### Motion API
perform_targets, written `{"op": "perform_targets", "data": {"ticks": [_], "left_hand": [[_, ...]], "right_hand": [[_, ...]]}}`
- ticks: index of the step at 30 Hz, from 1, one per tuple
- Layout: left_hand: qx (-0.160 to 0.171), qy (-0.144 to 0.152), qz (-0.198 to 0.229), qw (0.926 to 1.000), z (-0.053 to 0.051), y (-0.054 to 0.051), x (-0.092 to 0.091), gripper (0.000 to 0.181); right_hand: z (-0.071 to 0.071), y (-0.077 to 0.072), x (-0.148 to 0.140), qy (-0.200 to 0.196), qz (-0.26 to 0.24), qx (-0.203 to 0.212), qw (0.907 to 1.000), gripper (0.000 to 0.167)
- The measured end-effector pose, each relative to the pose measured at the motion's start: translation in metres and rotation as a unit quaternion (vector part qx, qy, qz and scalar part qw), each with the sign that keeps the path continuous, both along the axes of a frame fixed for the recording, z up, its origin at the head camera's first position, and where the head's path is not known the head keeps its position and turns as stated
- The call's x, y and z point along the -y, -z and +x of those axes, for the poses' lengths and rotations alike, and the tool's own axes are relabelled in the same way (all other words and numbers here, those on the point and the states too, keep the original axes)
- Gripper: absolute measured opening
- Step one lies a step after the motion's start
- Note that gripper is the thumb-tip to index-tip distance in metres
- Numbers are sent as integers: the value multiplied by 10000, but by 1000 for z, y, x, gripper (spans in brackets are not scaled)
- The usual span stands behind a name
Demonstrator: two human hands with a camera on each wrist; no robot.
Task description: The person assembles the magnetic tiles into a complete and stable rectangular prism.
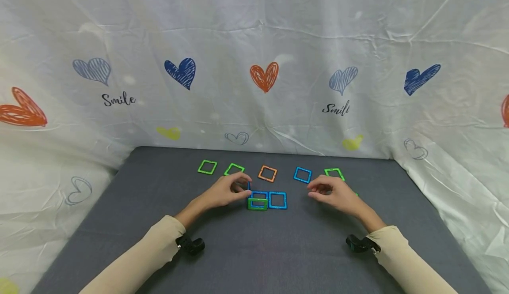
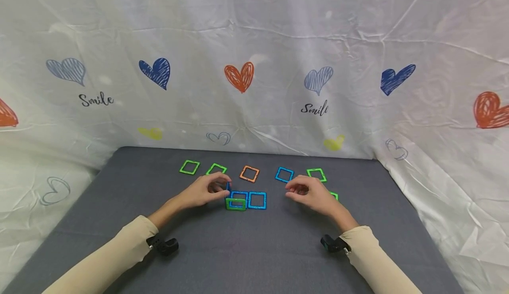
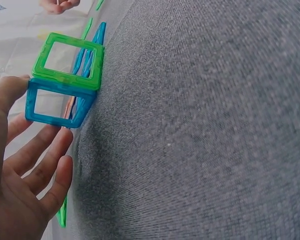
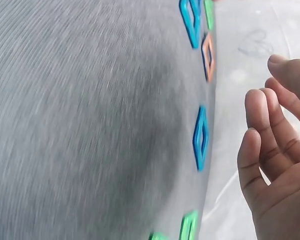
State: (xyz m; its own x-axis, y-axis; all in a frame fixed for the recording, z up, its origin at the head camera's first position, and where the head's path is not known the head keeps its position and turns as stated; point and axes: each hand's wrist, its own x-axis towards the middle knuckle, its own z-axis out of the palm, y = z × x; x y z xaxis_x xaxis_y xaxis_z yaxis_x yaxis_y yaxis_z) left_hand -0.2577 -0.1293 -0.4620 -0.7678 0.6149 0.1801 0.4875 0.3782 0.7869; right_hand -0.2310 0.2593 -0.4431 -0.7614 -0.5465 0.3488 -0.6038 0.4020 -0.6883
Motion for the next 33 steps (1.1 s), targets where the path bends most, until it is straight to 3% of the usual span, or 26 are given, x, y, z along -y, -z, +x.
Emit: {"op": "perform_targets", "data": {"ticks": [6,14,21,33], "left_hand": [[27,4,-7,10000,-1,1,1,41],[16,28,-3,10000,-2,1,1,41],[24,-9,-73,10000,-1,1,1,41],[27,-23,-84,10000,-2,2,0,41]], "right_hand": [[5,-3,-19,285,111,-88,9995,18],[22,-20,-25,543,225,-162,9981,21],[14,4,-55,705,329,-231,9967,21],[17,18,-101,1156,561,-164,9916,31]]}}
